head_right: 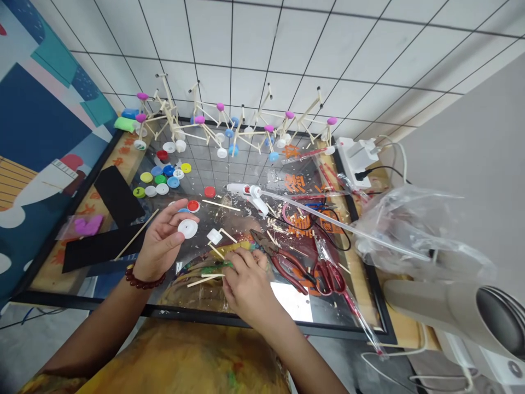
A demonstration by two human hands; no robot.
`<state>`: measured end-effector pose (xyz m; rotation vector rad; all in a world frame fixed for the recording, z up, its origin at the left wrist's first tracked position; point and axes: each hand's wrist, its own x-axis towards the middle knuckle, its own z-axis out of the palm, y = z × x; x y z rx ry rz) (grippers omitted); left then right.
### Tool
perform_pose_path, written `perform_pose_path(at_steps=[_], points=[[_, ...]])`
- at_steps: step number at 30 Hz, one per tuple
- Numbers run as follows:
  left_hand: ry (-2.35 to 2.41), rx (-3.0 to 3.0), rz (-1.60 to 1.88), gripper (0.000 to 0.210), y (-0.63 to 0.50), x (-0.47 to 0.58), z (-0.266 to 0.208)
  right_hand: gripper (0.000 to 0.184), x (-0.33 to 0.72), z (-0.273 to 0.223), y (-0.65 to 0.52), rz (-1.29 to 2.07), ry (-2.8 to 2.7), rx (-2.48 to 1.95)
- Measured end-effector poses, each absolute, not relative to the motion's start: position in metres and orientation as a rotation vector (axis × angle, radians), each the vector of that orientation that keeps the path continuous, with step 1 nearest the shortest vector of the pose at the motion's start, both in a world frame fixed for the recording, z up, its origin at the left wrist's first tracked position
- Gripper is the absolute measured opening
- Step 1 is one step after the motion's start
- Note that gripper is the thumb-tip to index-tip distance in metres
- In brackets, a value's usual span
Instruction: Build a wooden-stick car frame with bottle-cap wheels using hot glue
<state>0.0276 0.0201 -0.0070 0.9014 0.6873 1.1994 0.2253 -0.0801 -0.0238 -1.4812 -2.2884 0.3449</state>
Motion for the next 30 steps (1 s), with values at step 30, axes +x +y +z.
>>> perform_pose_path(at_steps=[30], points=[[0.629,0.905,1.024,0.069,0.017,0.032,-0.008,0.016,0.219,0.038,-0.053,-0.062,-2.093,-1.436]])
